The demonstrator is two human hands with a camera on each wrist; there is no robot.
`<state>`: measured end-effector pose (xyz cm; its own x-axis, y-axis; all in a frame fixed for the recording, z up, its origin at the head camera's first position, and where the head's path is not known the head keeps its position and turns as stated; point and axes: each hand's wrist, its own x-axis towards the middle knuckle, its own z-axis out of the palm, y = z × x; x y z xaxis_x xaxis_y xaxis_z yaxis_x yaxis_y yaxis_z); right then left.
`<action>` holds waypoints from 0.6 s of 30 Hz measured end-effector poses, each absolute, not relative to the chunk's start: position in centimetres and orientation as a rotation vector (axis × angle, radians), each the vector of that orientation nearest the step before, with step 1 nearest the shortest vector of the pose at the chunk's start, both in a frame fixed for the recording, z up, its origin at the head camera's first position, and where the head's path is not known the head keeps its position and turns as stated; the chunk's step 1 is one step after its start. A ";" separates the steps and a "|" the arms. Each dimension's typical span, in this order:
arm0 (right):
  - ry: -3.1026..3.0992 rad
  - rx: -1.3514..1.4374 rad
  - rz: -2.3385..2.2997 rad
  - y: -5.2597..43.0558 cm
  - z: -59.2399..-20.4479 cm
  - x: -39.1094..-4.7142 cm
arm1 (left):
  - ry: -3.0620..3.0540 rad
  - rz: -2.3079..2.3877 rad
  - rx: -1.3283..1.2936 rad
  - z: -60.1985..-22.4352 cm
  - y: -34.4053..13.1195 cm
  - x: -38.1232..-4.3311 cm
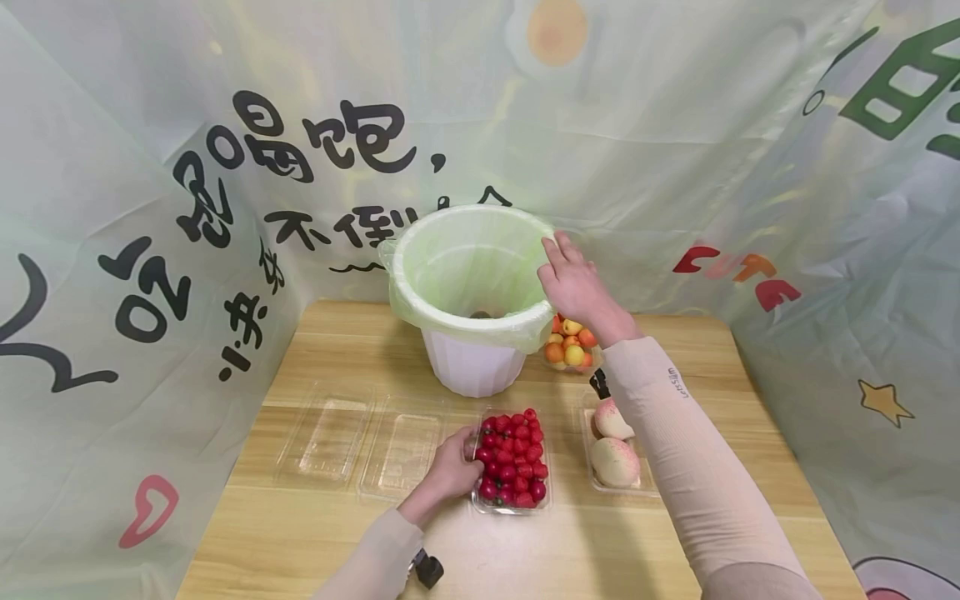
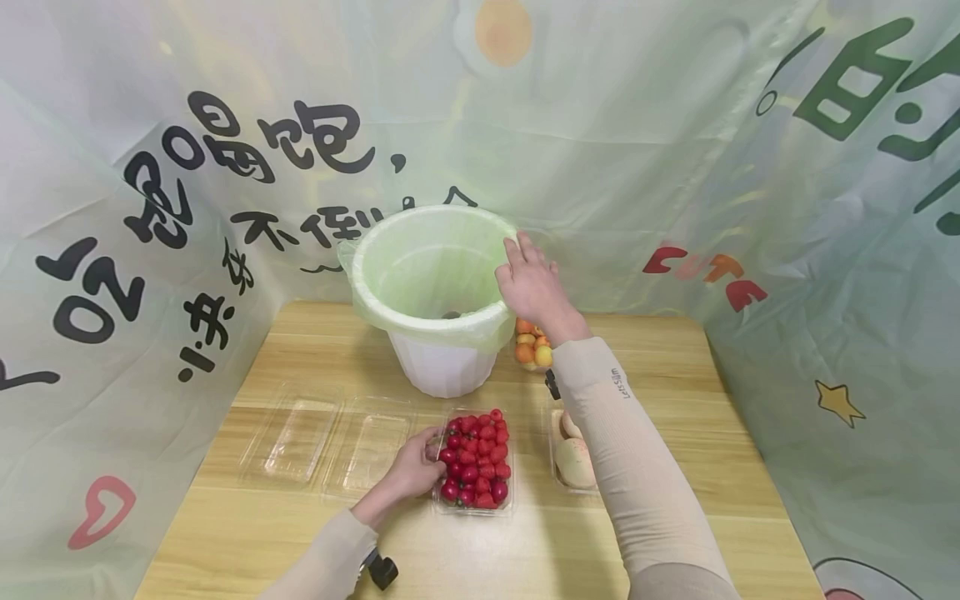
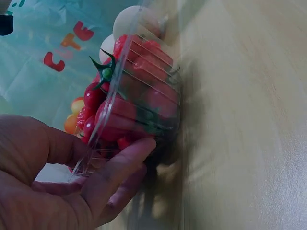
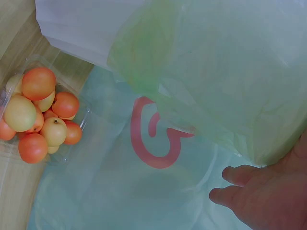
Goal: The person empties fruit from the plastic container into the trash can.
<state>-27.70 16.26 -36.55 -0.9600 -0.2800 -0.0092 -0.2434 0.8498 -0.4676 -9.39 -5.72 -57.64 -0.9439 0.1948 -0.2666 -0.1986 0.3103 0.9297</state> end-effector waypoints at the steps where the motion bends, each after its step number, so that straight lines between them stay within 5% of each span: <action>1: 2.948 -0.422 -0.726 16.3 -36.5 -27.7 | 2.244 1.674 0.001 -57.6 -5.8 -9.3; 18: 2.950 -0.436 -0.710 16.3 -36.5 -27.6 | 2.205 1.690 0.138 -53.2 -7.0 -8.7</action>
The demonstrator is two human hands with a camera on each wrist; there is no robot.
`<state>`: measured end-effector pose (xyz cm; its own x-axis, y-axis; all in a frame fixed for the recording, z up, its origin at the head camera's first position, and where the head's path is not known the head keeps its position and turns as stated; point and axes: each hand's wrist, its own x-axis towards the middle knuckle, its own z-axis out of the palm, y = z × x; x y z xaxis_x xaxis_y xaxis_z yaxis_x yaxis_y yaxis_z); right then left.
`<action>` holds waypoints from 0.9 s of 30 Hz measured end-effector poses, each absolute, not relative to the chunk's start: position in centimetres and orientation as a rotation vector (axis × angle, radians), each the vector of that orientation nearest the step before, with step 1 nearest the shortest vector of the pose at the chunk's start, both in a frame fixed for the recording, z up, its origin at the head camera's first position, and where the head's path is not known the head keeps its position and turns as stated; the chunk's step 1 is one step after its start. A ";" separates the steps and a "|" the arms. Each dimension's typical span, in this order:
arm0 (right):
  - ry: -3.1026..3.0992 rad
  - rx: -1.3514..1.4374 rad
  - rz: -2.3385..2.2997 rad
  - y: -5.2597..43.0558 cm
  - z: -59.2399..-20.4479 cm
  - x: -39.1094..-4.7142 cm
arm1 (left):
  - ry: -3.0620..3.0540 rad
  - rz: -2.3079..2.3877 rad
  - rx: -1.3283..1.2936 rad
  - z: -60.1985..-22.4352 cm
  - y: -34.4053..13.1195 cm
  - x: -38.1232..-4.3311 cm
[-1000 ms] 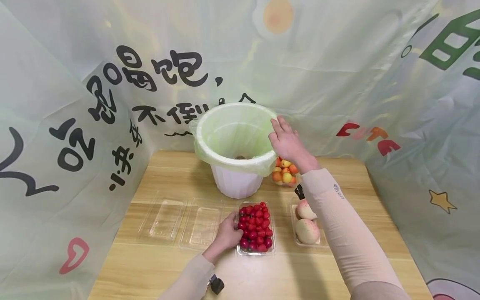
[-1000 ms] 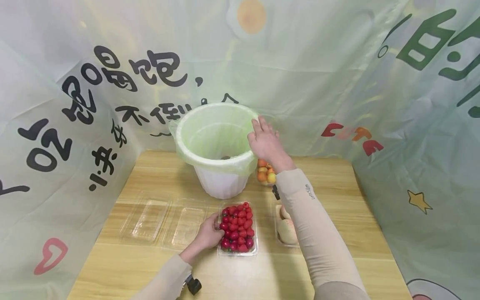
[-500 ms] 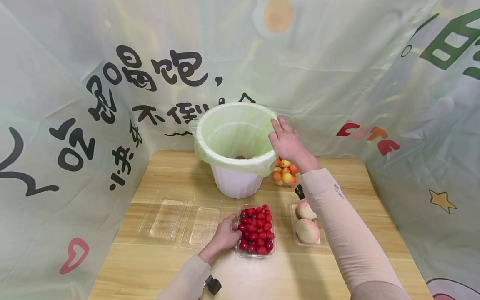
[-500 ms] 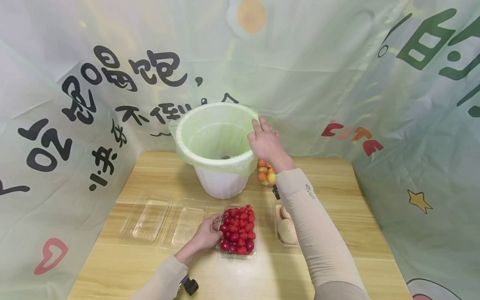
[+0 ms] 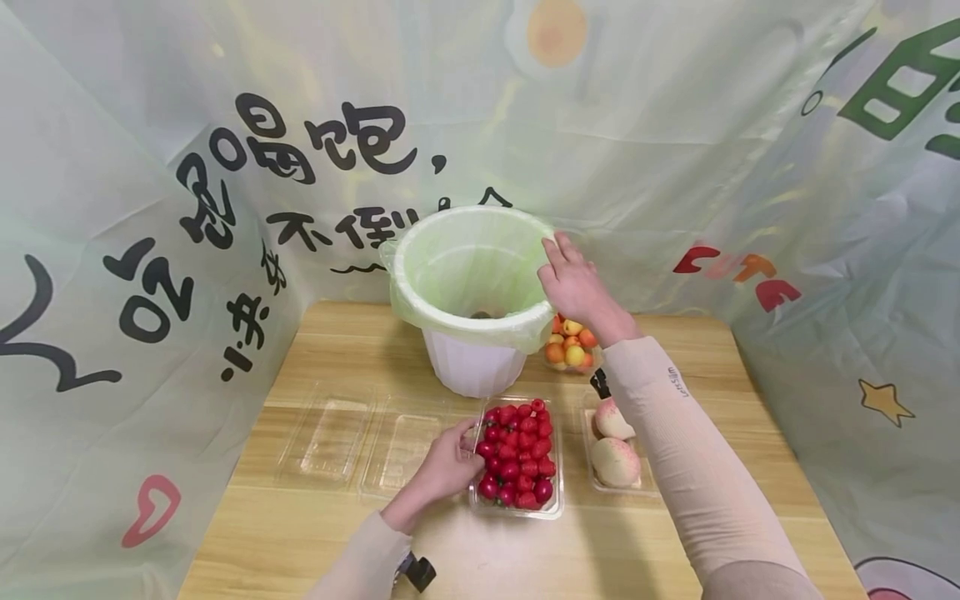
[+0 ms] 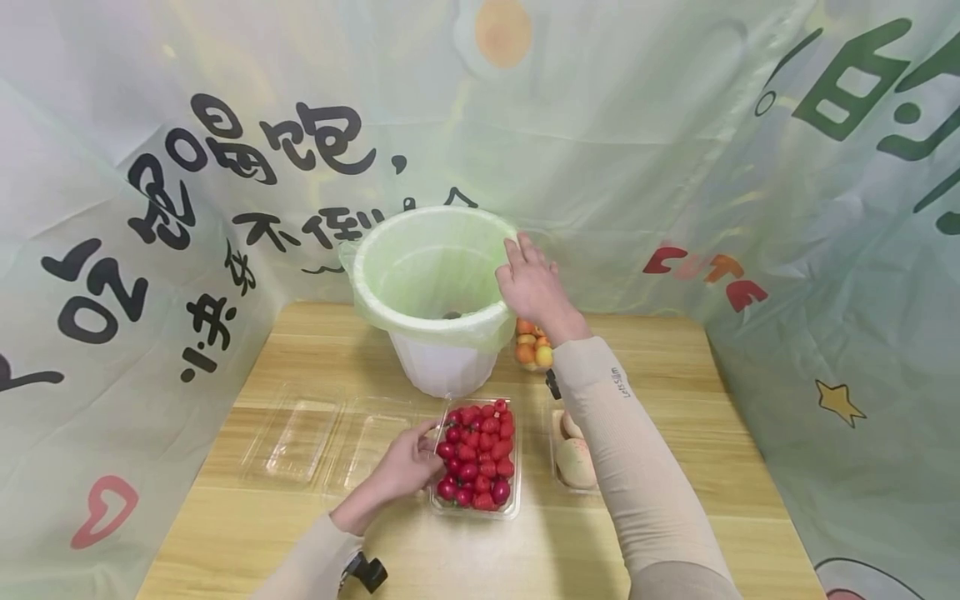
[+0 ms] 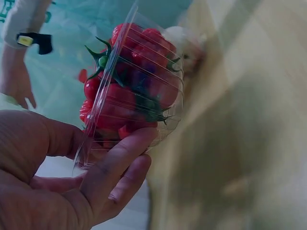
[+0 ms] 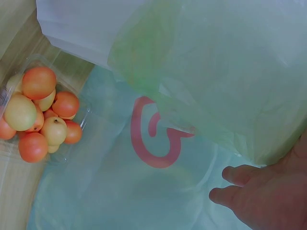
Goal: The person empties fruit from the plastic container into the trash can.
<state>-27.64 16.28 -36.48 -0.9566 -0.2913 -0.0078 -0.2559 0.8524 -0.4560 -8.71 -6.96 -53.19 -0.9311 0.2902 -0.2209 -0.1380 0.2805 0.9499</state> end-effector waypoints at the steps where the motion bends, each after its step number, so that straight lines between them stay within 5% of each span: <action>1: 2.951 -0.437 -0.709 16.3 -36.5 -27.6 | 2.204 1.695 0.144 -52.8 -7.0 -8.7; 27: 2.951 -0.434 -0.704 16.3 -36.5 -27.7 | 2.296 1.714 0.190 -44.0 -9.8 -8.8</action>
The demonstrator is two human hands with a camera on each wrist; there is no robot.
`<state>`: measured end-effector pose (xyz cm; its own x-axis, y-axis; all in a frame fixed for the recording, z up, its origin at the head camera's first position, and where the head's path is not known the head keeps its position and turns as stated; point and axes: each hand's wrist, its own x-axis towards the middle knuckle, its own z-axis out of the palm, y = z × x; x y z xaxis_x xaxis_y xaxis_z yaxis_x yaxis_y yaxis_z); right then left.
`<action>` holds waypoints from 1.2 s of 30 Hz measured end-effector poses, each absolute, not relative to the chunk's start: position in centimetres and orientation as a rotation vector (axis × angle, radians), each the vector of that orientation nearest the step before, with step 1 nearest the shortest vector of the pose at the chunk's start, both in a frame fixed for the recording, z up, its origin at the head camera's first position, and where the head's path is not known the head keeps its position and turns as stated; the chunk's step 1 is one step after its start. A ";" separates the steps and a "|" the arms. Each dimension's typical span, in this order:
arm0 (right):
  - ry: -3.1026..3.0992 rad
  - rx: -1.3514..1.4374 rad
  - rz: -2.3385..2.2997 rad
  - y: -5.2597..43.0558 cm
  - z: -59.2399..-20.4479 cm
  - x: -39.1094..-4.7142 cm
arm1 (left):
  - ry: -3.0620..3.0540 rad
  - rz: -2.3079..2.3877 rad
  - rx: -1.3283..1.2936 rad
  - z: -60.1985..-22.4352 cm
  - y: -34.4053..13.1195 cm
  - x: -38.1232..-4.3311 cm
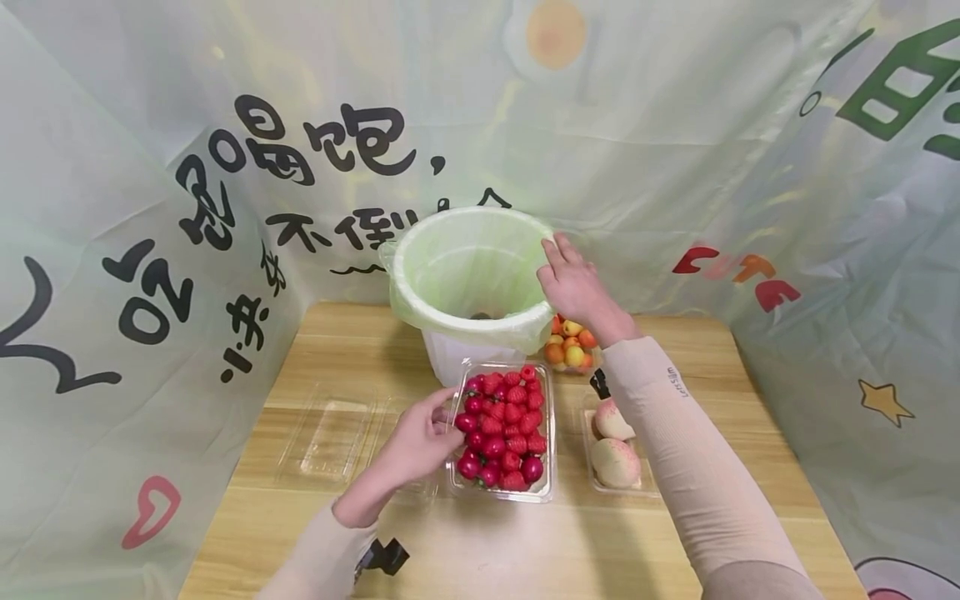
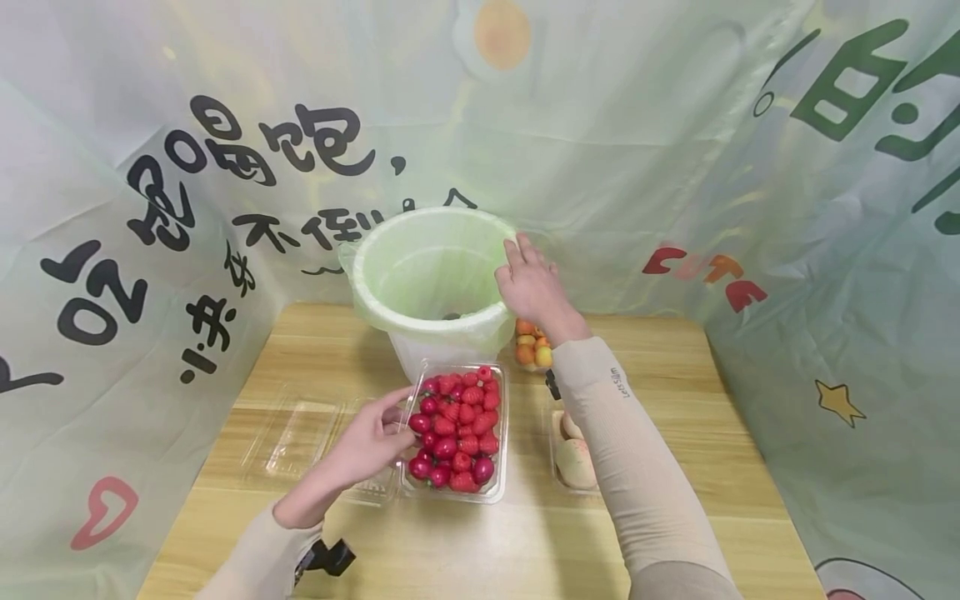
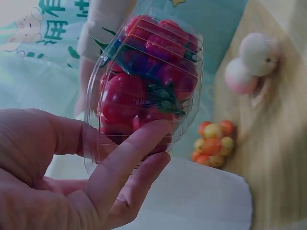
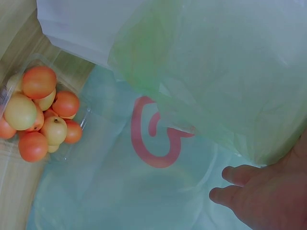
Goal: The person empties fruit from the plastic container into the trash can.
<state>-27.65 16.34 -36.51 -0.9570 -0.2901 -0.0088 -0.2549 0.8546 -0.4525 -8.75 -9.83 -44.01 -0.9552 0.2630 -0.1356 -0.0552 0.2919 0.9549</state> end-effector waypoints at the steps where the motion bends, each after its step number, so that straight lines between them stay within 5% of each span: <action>1: 2.951 -0.434 -0.707 16.3 -36.5 -27.7 | 2.299 1.714 0.192 -43.6 -9.9 -8.7; 21: 2.945 -0.425 -0.719 16.3 -36.5 -27.5 | 2.236 1.753 0.341 -37.8 -11.7 -8.8; 36: 2.960 -0.462 -0.699 16.5 -36.6 -27.4 | 2.223 1.780 0.375 -33.3 -12.6 -13.0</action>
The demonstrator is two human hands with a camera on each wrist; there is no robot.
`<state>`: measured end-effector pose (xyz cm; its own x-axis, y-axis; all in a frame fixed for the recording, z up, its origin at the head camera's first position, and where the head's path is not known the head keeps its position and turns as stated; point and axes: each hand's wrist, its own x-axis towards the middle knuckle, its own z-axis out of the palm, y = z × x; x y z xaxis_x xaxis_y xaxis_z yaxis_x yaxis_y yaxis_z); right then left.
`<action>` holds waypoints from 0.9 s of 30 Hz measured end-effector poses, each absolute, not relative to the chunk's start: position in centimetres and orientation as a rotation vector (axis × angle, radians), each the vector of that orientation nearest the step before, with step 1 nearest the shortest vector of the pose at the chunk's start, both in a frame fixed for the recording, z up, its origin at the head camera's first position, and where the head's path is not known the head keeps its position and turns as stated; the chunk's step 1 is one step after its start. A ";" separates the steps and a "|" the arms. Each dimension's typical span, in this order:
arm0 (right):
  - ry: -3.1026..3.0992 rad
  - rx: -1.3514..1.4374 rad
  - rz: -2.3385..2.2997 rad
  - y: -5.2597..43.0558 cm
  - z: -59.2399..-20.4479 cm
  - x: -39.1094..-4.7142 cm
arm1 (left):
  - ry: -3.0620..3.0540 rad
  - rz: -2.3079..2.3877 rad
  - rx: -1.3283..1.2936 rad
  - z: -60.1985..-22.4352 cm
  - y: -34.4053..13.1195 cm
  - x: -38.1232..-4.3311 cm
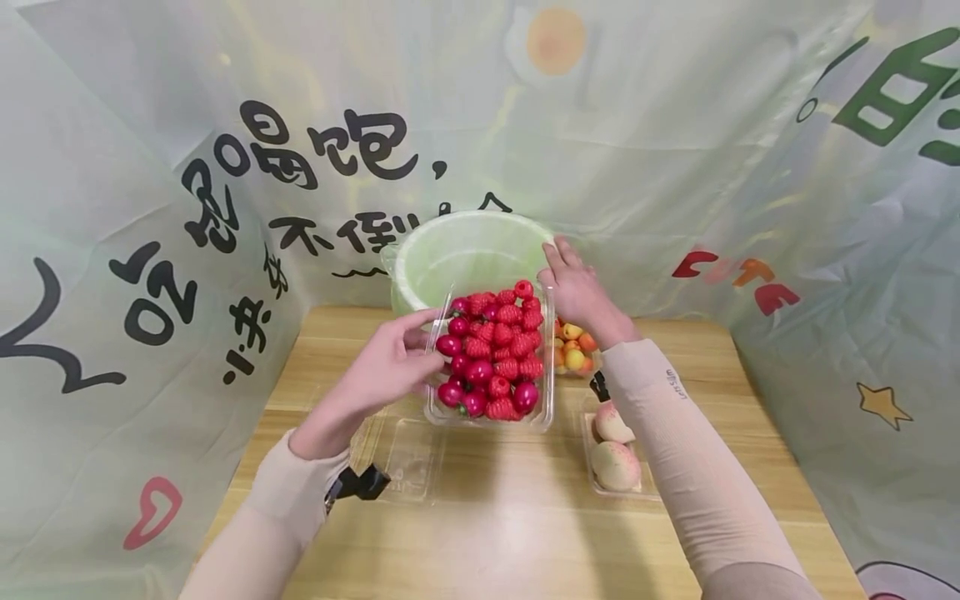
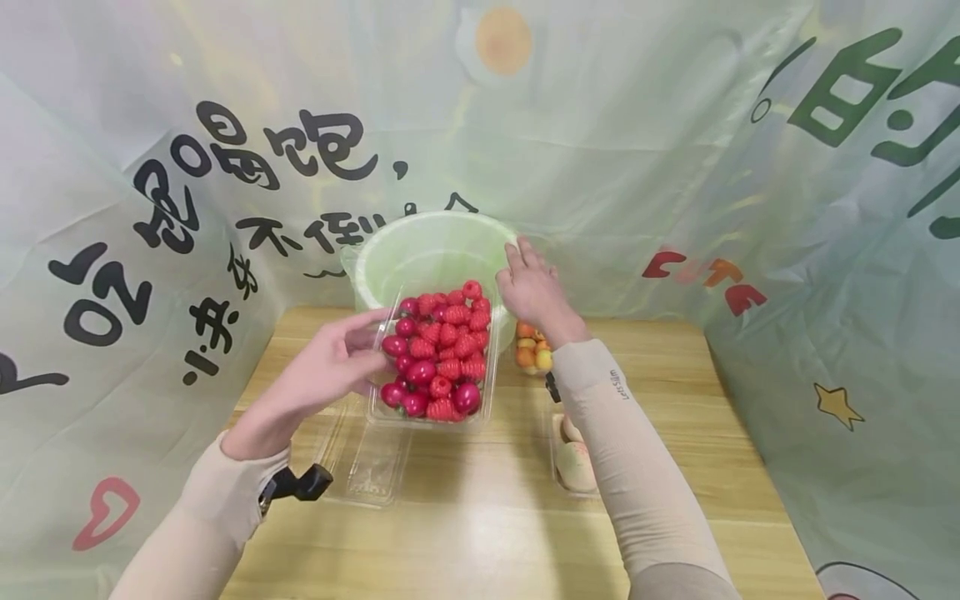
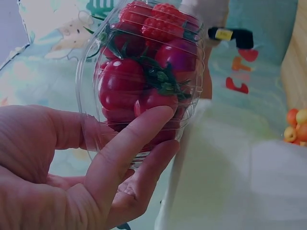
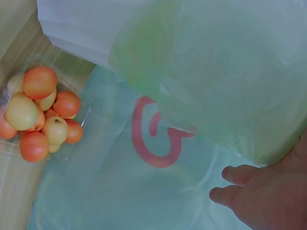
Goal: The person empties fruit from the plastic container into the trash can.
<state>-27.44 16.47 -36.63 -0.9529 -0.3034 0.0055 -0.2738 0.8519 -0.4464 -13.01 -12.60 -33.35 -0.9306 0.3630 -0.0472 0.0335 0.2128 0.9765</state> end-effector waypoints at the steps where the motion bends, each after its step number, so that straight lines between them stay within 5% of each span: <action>1: 2.961 -0.457 -0.695 16.5 -36.6 -27.4 | 2.220 1.785 0.359 -33.2 -12.6 -13.4; 27: 2.955 -0.417 -0.731 16.4 -36.6 -27.5 | 2.495 1.897 0.066 -30.1 -12.4 -24.1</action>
